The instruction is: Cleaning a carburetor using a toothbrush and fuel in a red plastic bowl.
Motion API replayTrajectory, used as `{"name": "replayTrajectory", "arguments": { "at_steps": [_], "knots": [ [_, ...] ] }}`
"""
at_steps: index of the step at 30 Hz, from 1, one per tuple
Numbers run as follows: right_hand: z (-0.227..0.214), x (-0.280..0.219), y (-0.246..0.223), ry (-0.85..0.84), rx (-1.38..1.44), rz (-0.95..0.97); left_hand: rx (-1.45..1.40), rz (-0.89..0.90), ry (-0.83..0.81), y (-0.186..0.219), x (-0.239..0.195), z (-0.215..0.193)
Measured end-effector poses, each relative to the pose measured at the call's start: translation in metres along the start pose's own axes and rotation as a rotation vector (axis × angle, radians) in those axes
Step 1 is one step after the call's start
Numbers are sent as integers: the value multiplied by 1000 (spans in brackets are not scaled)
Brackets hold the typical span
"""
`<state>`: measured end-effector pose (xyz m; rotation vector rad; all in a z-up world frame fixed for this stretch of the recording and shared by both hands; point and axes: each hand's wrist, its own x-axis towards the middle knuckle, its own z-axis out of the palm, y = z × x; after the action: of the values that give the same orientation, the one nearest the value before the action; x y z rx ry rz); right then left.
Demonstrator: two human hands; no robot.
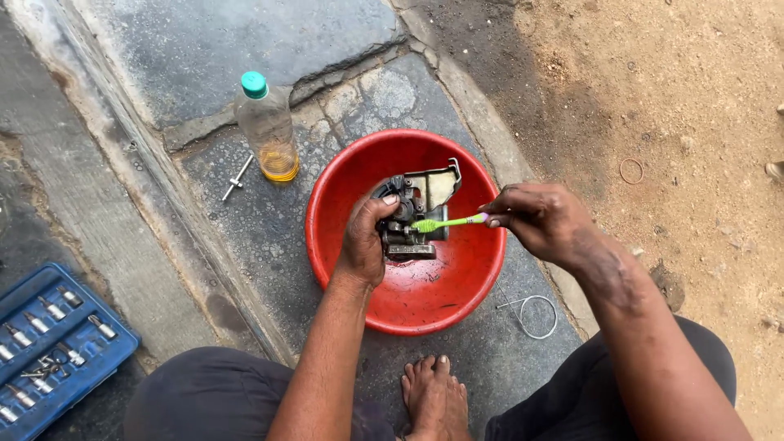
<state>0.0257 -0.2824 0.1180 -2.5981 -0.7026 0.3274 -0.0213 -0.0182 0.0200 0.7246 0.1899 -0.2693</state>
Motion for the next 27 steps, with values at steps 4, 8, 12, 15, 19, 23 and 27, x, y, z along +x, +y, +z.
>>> {"name": "replayTrajectory", "arguments": {
  "at_steps": [4,8,12,15,19,23,27],
  "knots": [
    [0,-1,-3,-61,50,-39,-105,18,-28,2,1,-3],
    [-9,2,-19,-62,-20,-169,15,12,-35,3,-2,7],
    [-27,1,-22,5,-204,-197,213,130,-153,7,0,9],
    [-27,-1,-23,25,-187,-207,153,111,-149,5,0,5],
    [-25,-2,-19,-14,-134,-163,177,129,-128,4,-3,6],
    [-9,-4,-31,15,-146,-139,228,312,-66,-9,9,-1],
    [8,4,-37,-17,-57,-134,510,660,223,-16,7,-2]
  ]
}}
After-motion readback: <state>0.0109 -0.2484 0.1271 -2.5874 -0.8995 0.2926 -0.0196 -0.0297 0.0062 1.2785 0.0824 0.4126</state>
